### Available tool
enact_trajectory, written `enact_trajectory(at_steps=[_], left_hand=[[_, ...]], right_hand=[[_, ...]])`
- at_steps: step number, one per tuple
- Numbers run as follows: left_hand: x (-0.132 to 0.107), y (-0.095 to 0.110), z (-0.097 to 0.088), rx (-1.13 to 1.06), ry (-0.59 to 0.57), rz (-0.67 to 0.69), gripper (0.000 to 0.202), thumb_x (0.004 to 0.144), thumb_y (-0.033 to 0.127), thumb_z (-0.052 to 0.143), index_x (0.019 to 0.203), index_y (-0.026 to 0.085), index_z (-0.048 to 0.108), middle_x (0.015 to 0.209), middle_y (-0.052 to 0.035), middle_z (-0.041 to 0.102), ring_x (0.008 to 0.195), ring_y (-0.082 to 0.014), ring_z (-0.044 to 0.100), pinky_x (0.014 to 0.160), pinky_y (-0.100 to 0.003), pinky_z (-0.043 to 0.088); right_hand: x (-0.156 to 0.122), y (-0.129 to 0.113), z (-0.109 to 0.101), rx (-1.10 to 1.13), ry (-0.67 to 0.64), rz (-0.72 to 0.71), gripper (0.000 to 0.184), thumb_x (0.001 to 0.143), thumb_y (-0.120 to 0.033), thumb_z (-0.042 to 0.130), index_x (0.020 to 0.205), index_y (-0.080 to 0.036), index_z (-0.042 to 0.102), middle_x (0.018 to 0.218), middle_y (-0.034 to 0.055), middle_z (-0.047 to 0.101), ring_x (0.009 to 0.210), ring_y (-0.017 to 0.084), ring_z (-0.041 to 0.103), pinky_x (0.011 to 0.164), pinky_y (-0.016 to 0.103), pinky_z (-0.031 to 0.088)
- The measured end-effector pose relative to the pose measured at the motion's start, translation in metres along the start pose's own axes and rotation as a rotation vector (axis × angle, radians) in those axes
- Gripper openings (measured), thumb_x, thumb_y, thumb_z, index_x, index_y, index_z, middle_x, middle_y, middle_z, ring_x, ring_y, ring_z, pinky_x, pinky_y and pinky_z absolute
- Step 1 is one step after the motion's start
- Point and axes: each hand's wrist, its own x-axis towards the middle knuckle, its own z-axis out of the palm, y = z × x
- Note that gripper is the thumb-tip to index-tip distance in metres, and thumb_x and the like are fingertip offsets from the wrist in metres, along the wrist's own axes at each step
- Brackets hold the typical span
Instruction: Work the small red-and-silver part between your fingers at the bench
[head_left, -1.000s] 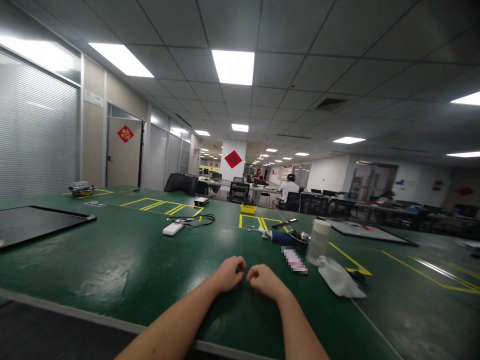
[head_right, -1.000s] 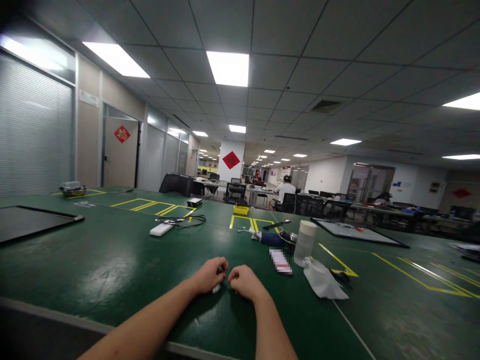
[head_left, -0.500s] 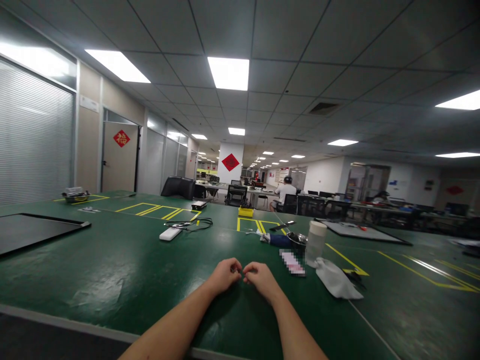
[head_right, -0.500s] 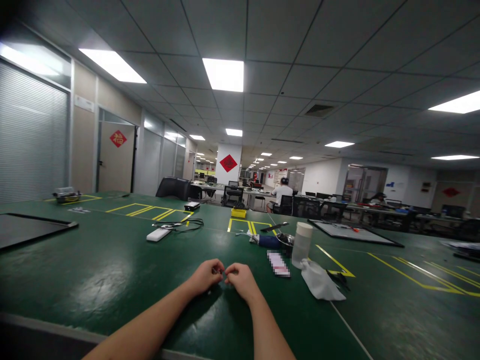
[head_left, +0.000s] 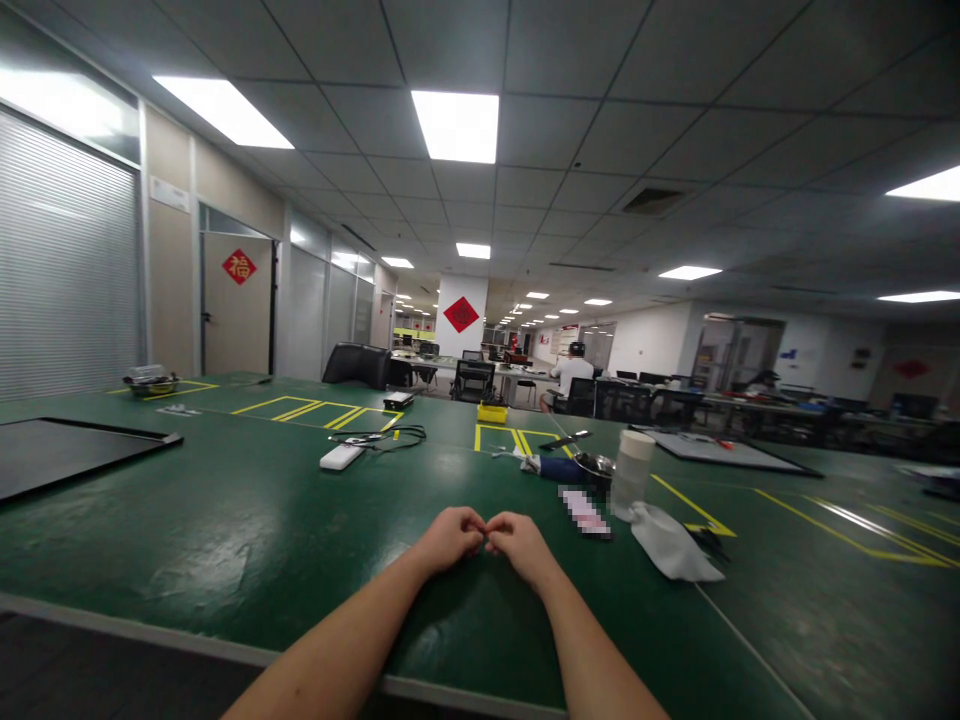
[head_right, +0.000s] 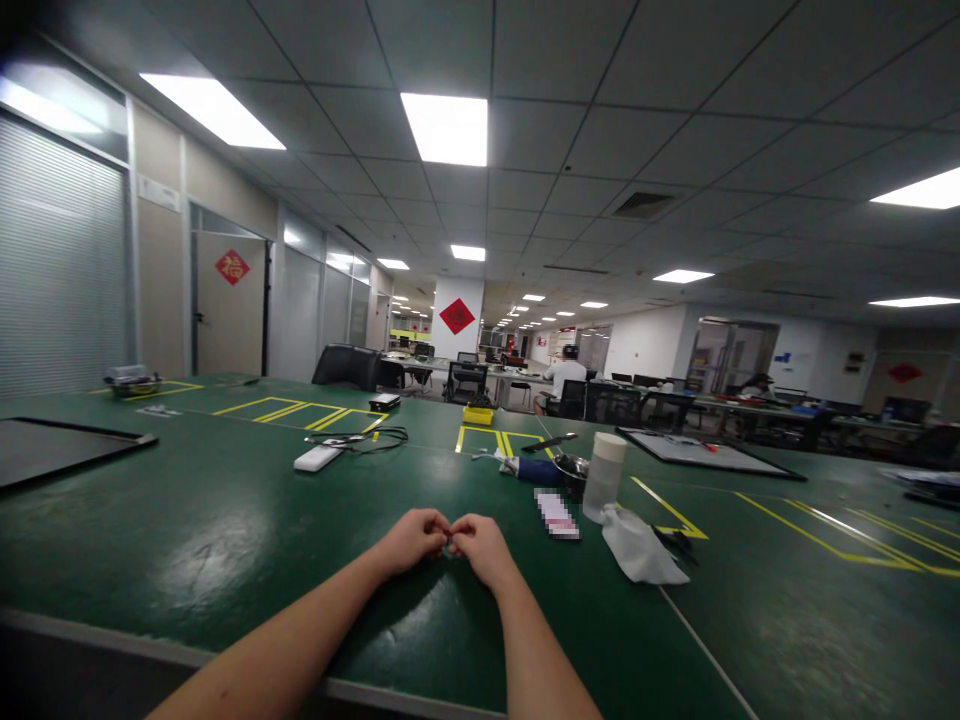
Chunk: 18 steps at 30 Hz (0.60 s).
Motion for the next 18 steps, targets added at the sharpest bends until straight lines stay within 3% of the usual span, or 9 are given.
enact_trajectory(at_steps=[7, 18], left_hand=[[-0.0021, 0.0047, -0.0007, 0.021, 0.037, -0.011, 0.021, 0.069, 0.016, 0.052, 0.086, 0.012, 0.062, 0.061, -0.0008, 0.062, 0.052, -0.0111, 0.055, 0.048, -0.02, 0.04], [-0.0003, 0.0032, -0.0014, -0.02, 0.023, -0.051, 0.022, 0.067, 0.014, 0.053, 0.086, 0.012, 0.062, 0.066, -0.0022, 0.066, 0.056, -0.012, 0.058, 0.052, -0.021, 0.044]], right_hand=[[0.0016, 0.0044, 0.0001, -0.048, -0.01, 0.003, 0.022, 0.067, -0.015, 0.047, 0.079, -0.012, 0.066, 0.067, 0.004, 0.068, 0.059, 0.014, 0.061, 0.059, 0.024, 0.047], [-0.0006, 0.0019, 0.0002, -0.025, 0.012, -0.002, 0.019, 0.064, -0.016, 0.054, 0.077, -0.012, 0.067, 0.066, 0.0028, 0.068, 0.059, 0.014, 0.06, 0.058, 0.024, 0.046]])
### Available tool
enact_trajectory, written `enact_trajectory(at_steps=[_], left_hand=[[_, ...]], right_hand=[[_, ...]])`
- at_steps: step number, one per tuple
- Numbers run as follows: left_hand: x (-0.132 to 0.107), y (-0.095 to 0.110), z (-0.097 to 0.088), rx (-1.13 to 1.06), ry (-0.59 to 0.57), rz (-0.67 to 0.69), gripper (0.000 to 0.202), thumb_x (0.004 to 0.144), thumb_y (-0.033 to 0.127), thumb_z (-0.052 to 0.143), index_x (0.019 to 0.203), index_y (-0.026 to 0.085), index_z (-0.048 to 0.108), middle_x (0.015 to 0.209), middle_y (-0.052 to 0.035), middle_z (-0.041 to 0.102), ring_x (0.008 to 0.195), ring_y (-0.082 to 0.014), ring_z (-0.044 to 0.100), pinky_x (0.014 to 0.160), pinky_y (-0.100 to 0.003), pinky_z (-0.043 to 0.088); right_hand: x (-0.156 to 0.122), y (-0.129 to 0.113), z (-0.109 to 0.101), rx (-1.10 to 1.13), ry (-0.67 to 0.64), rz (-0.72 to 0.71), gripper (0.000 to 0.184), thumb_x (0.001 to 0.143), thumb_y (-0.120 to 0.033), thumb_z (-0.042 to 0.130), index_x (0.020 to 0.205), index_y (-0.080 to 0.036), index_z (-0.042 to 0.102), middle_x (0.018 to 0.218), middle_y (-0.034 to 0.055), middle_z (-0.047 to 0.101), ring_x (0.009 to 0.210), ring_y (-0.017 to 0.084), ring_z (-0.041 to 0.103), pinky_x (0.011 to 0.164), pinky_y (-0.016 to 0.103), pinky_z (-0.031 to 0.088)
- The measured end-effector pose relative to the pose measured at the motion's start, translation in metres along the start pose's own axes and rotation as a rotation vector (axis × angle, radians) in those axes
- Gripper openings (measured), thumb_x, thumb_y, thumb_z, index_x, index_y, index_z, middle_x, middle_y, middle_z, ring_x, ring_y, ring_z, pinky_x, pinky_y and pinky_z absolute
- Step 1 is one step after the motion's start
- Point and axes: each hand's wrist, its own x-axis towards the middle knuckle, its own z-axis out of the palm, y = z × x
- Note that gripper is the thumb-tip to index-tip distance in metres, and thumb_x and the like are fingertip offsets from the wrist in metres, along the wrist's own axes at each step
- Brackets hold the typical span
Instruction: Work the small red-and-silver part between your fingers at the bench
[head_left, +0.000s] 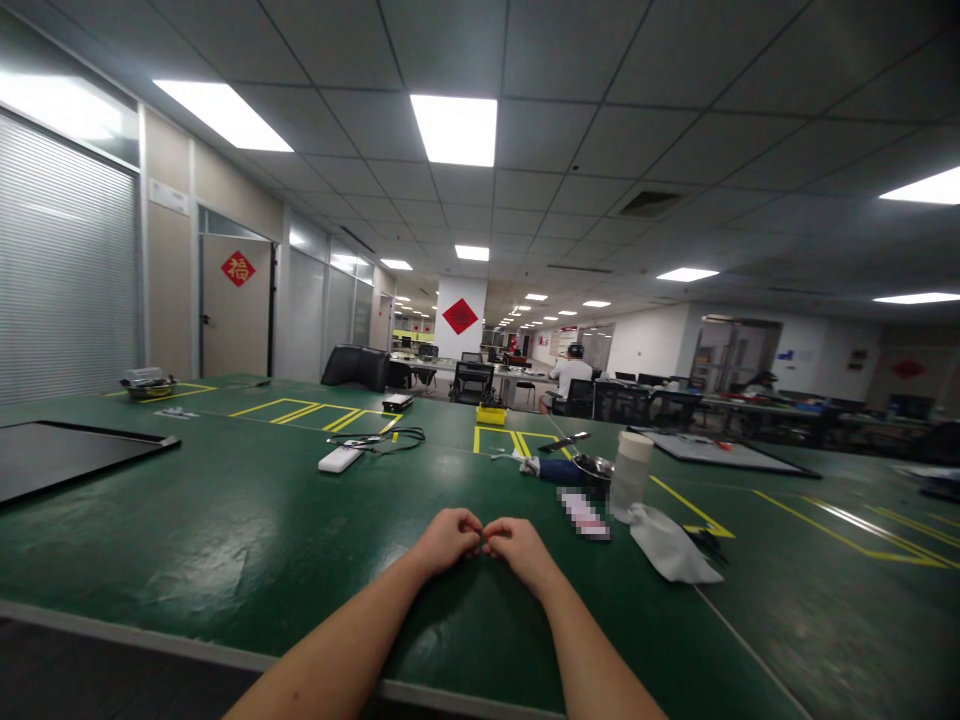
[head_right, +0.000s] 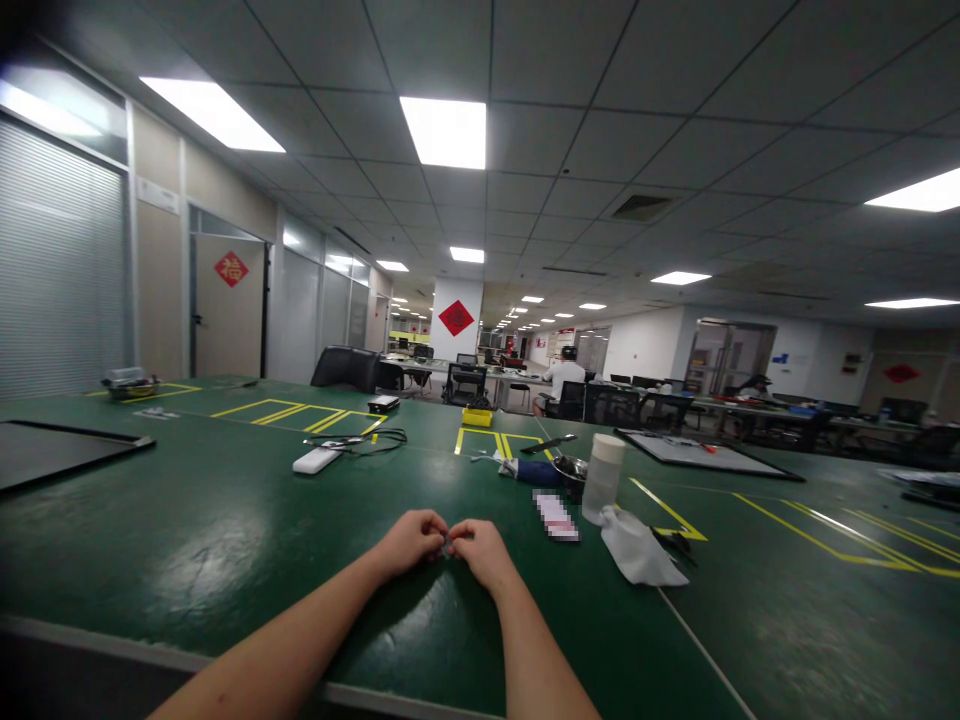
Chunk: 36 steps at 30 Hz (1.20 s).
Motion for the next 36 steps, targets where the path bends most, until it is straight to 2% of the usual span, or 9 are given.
enact_trajectory(at_steps=[7, 15, 24, 31, 36], left_hand=[[0.0002, 0.0007, 0.0003, -0.028, -0.024, -0.023, 0.023, 0.067, 0.014, 0.051, 0.087, 0.013, 0.062, 0.063, -0.0003, 0.064, 0.054, -0.0116, 0.057, 0.052, -0.022, 0.044], [-0.0006, 0.0007, -0.0009, -0.055, -0.051, 0.012, 0.021, 0.069, 0.016, 0.051, 0.086, 0.012, 0.063, 0.067, -0.0014, 0.065, 0.058, -0.012, 0.059, 0.057, -0.023, 0.047], [0.0004, -0.0022, -0.0009, -0.063, -0.015, -0.018, 0.02, 0.07, 0.016, 0.052, 0.088, 0.013, 0.061, 0.067, -0.0016, 0.066, 0.058, -0.0127, 0.06, 0.058, -0.024, 0.048], [0.0024, -0.0043, -0.0026, -0.103, -0.008, -0.022, 0.021, 0.068, 0.01, 0.048, 0.084, 0.013, 0.061, 0.064, -0.0017, 0.065, 0.055, -0.0119, 0.059, 0.055, -0.023, 0.046], [0.0022, -0.0023, -0.0015, -0.13, -0.001, -0.036, 0.021, 0.069, 0.01, 0.048, 0.085, 0.012, 0.061, 0.062, -0.0004, 0.063, 0.051, -0.0105, 0.057, 0.051, -0.021, 0.044]], right_hand=[[-0.0012, -0.0028, 0.0031, 0.145, 0.017, 0.072, 0.018, 0.065, -0.019, 0.055, 0.079, -0.011, 0.064, 0.063, 0.0033, 0.067, 0.056, 0.013, 0.06, 0.057, 0.024, 0.046], [-0.0024, -0.0003, 0.0031, 0.134, -0.015, 0.092, 0.021, 0.065, -0.016, 0.053, 0.079, -0.011, 0.068, 0.068, 0.0038, 0.069, 0.061, 0.013, 0.061, 0.061, 0.023, 0.047], [-0.0008, 0.0027, 0.0048, 0.194, 0.001, 0.092, 0.017, 0.064, -0.017, 0.056, 0.077, -0.011, 0.066, 0.065, 0.0039, 0.068, 0.061, 0.014, 0.062, 0.06, 0.024, 0.047], [-0.0017, -0.0015, 0.0054, 0.22, 0.022, 0.143, 0.017, 0.065, -0.018, 0.054, 0.075, -0.011, 0.066, 0.067, 0.0043, 0.068, 0.066, 0.015, 0.065, 0.062, 0.025, 0.049], [-0.0025, -0.0026, 0.0048, 0.212, 0.018, 0.125, 0.019, 0.062, -0.015, 0.051, 0.073, -0.011, 0.066, 0.067, 0.0044, 0.068, 0.067, 0.016, 0.066, 0.061, 0.024, 0.049]])
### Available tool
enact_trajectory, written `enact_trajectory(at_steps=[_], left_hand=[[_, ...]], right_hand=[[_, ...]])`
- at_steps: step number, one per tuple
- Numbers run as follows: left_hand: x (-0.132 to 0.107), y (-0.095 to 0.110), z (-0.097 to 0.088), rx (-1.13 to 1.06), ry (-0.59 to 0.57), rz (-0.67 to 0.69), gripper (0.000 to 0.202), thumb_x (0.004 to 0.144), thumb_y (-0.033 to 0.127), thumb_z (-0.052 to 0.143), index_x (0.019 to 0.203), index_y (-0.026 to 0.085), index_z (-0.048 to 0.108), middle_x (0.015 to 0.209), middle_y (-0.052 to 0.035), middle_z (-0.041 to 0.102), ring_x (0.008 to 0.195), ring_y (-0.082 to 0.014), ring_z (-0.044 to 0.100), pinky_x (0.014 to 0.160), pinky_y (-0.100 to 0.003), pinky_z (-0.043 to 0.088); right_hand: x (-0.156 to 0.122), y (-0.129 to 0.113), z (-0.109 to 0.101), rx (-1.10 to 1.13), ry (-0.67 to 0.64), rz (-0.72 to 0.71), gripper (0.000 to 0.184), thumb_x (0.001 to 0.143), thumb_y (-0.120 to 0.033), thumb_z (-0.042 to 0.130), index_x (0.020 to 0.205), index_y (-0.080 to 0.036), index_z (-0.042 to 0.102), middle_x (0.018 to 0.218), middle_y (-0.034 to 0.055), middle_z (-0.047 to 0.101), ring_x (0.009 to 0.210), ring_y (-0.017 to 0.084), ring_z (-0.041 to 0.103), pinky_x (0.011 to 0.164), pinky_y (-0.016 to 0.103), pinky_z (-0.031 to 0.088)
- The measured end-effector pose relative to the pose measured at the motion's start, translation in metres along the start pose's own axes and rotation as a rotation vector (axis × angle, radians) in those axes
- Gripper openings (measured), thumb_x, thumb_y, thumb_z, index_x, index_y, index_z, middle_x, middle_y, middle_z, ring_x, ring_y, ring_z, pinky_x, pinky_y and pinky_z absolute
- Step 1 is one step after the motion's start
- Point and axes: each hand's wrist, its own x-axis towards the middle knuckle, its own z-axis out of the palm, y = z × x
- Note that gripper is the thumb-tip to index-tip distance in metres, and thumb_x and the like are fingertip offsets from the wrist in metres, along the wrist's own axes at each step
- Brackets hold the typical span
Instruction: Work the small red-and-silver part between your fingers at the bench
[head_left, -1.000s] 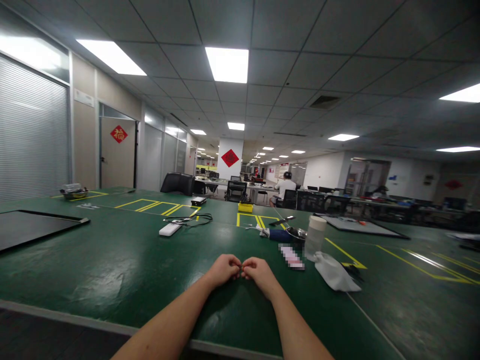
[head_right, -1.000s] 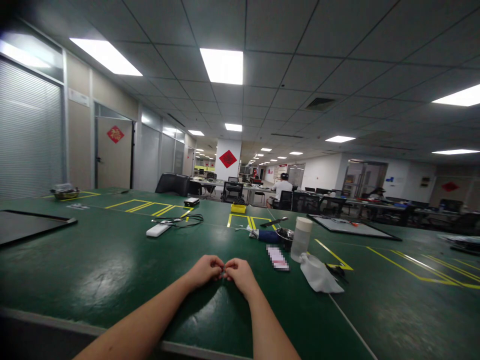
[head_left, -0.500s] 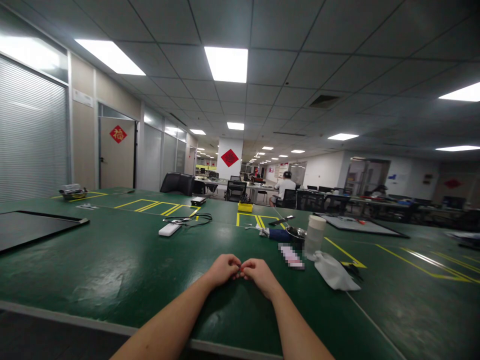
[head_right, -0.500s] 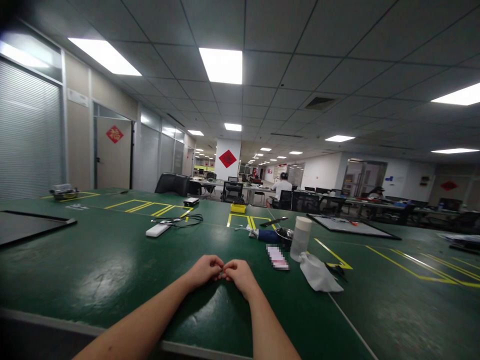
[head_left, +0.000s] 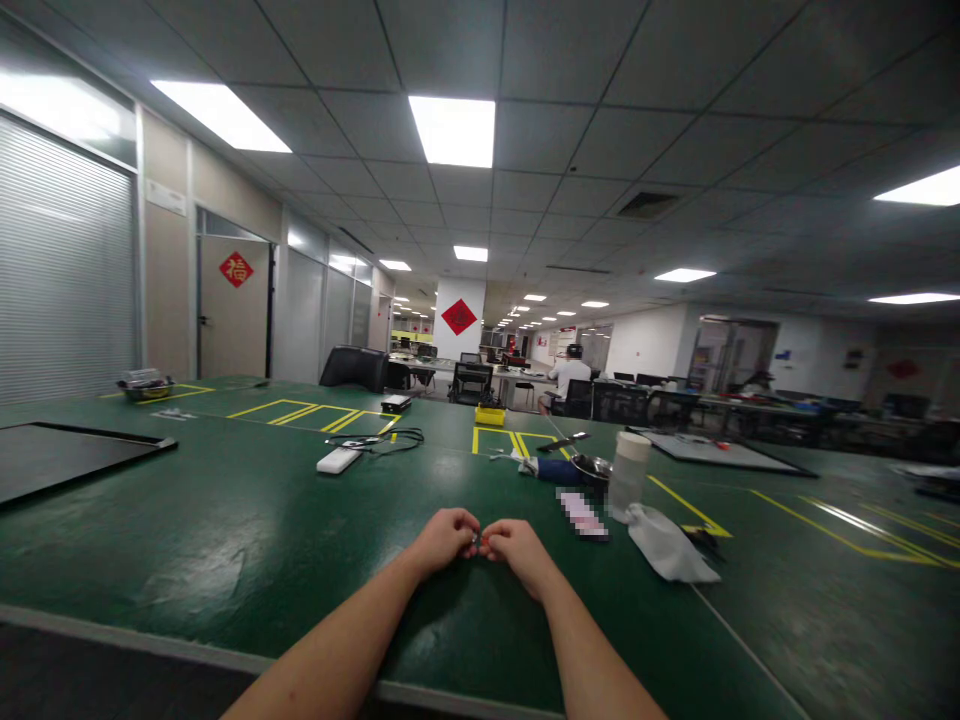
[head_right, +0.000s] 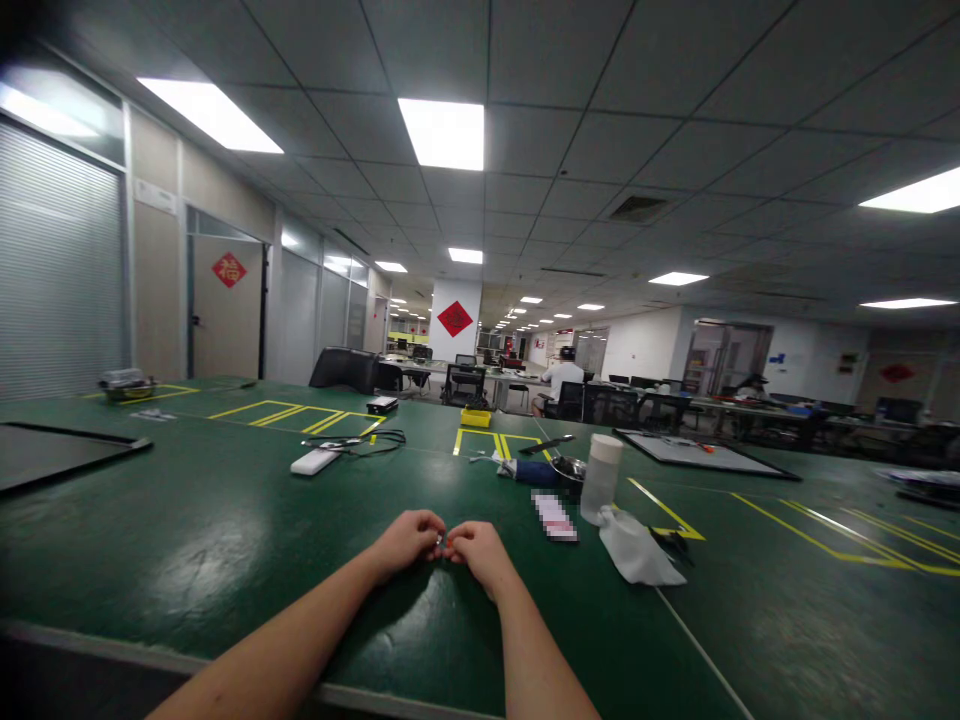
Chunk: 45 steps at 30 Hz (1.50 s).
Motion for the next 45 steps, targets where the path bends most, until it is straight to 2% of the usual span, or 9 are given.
enact_trajectory(at_steps=[10, 32, 45], left_hand=[[0.0038, -0.0038, 0.0002, -0.091, 0.044, -0.074, 0.024, 0.07, 0.007, 0.045, 0.088, 0.012, 0.06, 0.064, -0.0013, 0.065, 0.054, -0.0119, 0.061, 0.054, -0.023, 0.048], [0.0021, -0.0028, 0.0011, -0.105, 0.019, -0.048, 0.019, 0.073, 0.008, 0.046, 0.086, 0.012, 0.059, 0.06, -0.0009, 0.064, 0.05, -0.0103, 0.058, 0.051, -0.021, 0.043], [0.0041, -0.0073, -0.0003, -0.063, 0.004, -0.034, 0.026, 0.069, 0.005, 0.045, 0.09, 0.012, 0.058, 0.063, -0.001, 0.065, 0.055, -0.0113, 0.061, 0.055, -0.022, 0.046]], right_hand=[[-0.0001, -0.0016, 0.0002, 0.002, 0.015, 0.013, 0.02, 0.062, -0.014, 0.05, 0.072, -0.01, 0.067, 0.066, 0.0051, 0.068, 0.065, 0.016, 0.065, 0.06, 0.025, 0.049], [0.0011, 0.0005, 0.0004, -0.011, -0.011, 0.0, 0.022, 0.061, -0.013, 0.048, 0.072, -0.011, 0.067, 0.065, 0.0051, 0.067, 0.062, 0.014, 0.063, 0.059, 0.024, 0.047], [0.0019, 0.0024, 0.0002, 0.002, -0.007, 0.005, 0.028, 0.058, -0.011, 0.046, 0.073, -0.011, 0.068, 0.066, 0.005, 0.068, 0.063, 0.015, 0.064, 0.06, 0.024, 0.047]])
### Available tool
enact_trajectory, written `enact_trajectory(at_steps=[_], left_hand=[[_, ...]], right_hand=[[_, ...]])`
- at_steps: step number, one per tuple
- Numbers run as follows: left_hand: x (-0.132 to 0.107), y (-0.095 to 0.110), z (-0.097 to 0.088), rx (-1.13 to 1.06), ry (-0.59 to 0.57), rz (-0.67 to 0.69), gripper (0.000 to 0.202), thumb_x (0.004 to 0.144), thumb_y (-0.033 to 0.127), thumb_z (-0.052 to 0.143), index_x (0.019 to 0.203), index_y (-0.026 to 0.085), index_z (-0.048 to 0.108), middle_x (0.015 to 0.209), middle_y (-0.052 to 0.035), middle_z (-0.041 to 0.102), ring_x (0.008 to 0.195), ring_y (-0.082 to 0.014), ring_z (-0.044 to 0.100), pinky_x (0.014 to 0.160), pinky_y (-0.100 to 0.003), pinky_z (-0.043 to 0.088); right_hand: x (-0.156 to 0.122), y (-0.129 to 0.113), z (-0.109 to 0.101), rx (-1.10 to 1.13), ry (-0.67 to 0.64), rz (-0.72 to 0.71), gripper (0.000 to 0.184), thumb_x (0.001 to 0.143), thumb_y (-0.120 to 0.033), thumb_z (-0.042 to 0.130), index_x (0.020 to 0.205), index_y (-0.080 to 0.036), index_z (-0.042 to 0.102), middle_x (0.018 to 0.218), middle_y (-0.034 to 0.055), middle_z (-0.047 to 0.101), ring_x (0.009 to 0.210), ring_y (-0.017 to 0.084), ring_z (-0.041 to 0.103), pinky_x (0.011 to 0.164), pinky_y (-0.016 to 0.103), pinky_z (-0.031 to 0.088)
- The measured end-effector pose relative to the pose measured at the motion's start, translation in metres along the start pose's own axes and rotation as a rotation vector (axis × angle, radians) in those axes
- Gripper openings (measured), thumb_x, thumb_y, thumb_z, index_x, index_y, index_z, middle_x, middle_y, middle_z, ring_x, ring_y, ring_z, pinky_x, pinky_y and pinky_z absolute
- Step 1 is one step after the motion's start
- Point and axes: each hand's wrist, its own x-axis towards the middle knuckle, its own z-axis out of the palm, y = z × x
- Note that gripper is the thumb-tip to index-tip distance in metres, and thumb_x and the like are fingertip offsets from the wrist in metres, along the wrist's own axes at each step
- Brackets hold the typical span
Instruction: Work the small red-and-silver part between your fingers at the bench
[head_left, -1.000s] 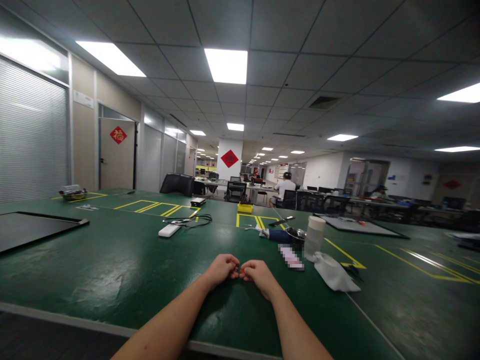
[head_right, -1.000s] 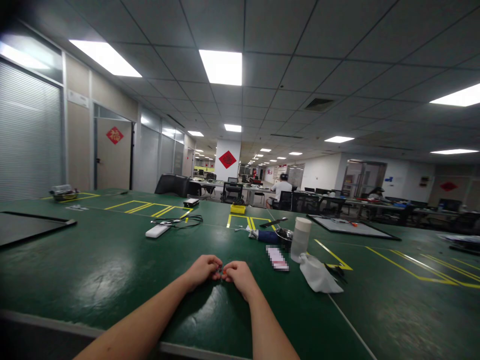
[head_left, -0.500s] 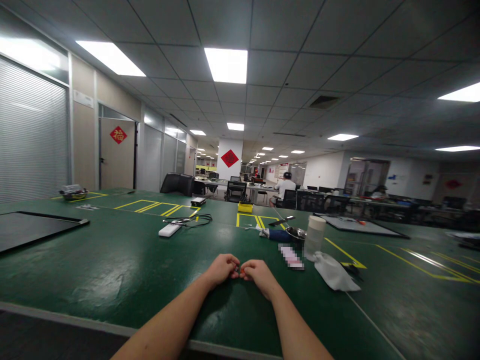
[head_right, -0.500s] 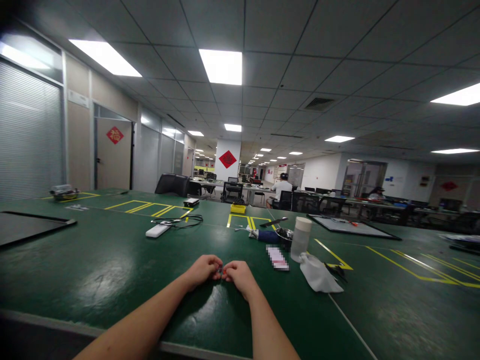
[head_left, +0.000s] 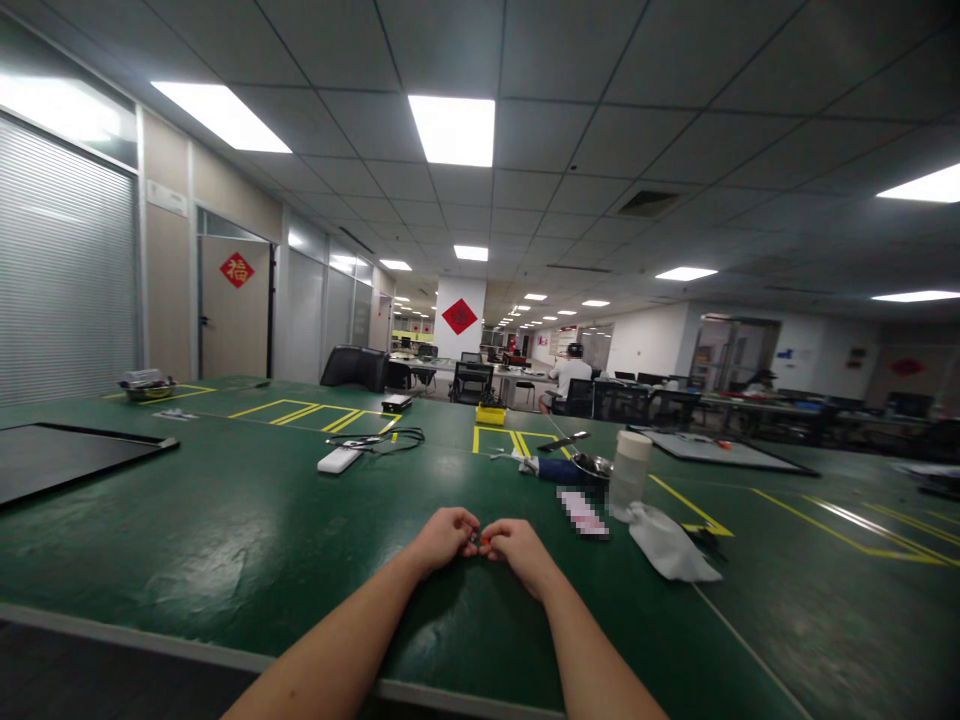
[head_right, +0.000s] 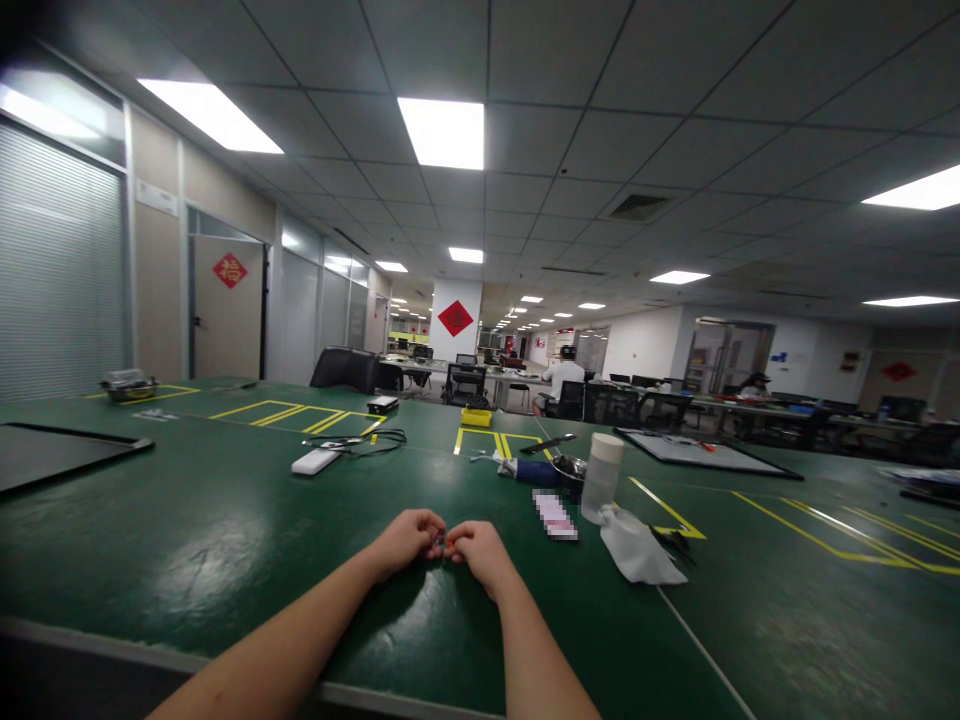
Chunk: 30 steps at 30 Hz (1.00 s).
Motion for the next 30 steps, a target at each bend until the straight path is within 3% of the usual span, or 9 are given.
enact_trajectory(at_steps=[11, 17, 26, 30], left_hand=[[-0.0011, -0.0005, -0.002, 0.03, -0.02, 0.054, 0.029, 0.06, 0.006, 0.052, 0.087, 0.011, 0.059, 0.061, 0.001, 0.06, 0.051, -0.0103, 0.055, 0.051, -0.021, 0.04], [-0.0034, 0.0035, -0.0005, 0.16, 0.028, 0.069, 0.022, 0.06, 0.013, 0.06, 0.082, 0.013, 0.058, 0.058, 0.0045, 0.056, 0.045, -0.0069, 0.046, 0.045, -0.018, 0.032], [-0.0037, 0.0042, -0.0007, 0.067, -0.008, 0.035, 0.019, 0.065, 0.016, 0.054, 0.084, 0.012, 0.058, 0.06, 0.0002, 0.061, 0.049, -0.0104, 0.054, 0.049, -0.021, 0.042], [-0.0016, 0.0033, -0.0013, 0.013, -0.013, 0.008, 0.02, 0.068, 0.021, 0.052, 0.084, 0.011, 0.06, 0.062, -0.0013, 0.062, 0.052, -0.0114, 0.057, 0.053, -0.022, 0.044]], right_hand=[[-0.0004, -0.0014, 0.0007, 0.013, 0.015, 0.014, 0.023, 0.058, -0.011, 0.049, 0.074, -0.012, 0.066, 0.068, 0.0046, 0.069, 0.066, 0.016, 0.065, 0.061, 0.025, 0.048], [0.0006, 0.0007, 0.0001, -0.021, 0.008, -0.005, 0.019, 0.059, -0.011, 0.051, 0.072, -0.011, 0.065, 0.063, 0.0038, 0.068, 0.056, 0.012, 0.059, 0.058, 0.023, 0.045], [-0.0006, -0.0016, -0.0005, 0.015, 0.032, 0.023, 0.014, 0.063, -0.018, 0.061, 0.075, -0.011, 0.067, 0.065, 0.0037, 0.068, 0.059, 0.013, 0.062, 0.06, 0.024, 0.048], [0.0006, -0.0014, -0.0009, 0.096, 0.034, 0.062, 0.021, 0.072, -0.03, 0.062, 0.076, -0.011, 0.067, 0.071, 0.0065, 0.068, 0.067, 0.014, 0.065, 0.063, 0.024, 0.05]])
